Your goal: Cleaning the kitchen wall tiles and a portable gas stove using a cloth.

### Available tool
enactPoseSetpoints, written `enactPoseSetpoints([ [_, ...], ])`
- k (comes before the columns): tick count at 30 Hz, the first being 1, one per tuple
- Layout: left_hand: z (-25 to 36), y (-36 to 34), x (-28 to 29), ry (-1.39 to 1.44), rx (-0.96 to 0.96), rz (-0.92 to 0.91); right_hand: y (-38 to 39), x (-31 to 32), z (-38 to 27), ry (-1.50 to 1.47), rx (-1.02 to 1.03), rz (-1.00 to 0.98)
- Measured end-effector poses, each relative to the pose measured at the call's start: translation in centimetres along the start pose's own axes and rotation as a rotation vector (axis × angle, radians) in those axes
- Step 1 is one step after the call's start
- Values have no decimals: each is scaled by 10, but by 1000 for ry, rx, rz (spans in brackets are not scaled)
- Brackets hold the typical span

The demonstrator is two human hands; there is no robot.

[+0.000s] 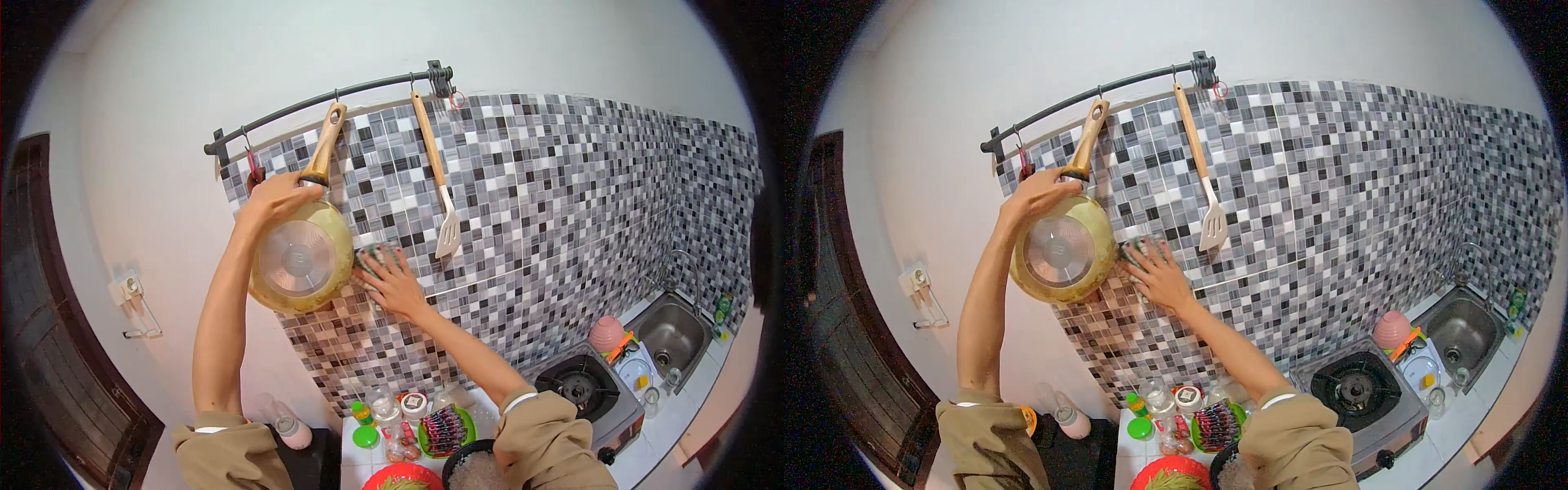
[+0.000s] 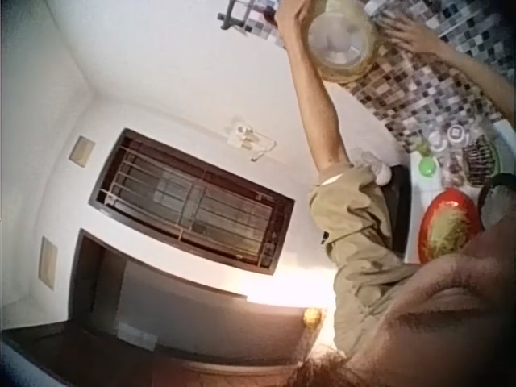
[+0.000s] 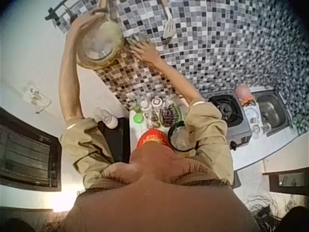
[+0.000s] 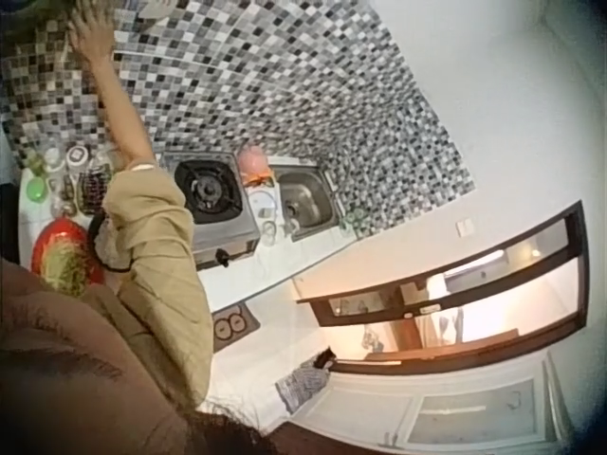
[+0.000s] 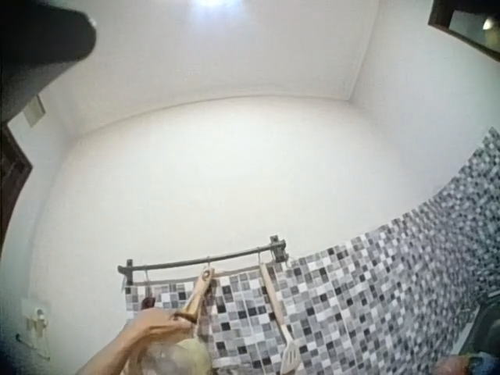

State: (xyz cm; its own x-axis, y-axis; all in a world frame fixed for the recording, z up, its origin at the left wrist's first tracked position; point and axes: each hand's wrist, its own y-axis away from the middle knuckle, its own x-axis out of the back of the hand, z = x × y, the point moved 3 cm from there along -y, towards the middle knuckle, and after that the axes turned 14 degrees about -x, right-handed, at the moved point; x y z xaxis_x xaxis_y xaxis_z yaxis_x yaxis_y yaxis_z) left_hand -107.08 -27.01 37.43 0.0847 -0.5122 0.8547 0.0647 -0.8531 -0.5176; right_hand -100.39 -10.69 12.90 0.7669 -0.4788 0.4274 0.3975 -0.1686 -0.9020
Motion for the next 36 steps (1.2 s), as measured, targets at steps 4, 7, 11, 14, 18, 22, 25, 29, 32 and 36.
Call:
enactPoseSetpoints([
  [4,3,0,4,-104,12,-5,-41,15,6,-45,37,68],
  [7,2,0,7,-158,18,32,-92,40,23,-99,-193,363],
  [11,-3,-2,12,-273,5,30,-116,51,24,-62,-459,491],
  [14,-7,-3,13,-282,-37,45,-115,45,15,-57,-92,223],
  [18,-8,-4,12,-325,-51,68,-134,56,33,-1,28,247],
  [22,-7,-2,11,-282,-30,32,-169,73,44,-28,-408,537],
  [25,-5,1,11,-240,-36,58,-174,68,22,-59,-418,579],
  [29,-5,-2,8,-230,-30,40,-173,65,17,-10,-41,388],
  [32,-8,-3,10,-249,-26,42,-184,78,36,-7,-127,504],
  [36,-8,-3,11,-247,-20,35,-186,75,35,23,-373,563],
])
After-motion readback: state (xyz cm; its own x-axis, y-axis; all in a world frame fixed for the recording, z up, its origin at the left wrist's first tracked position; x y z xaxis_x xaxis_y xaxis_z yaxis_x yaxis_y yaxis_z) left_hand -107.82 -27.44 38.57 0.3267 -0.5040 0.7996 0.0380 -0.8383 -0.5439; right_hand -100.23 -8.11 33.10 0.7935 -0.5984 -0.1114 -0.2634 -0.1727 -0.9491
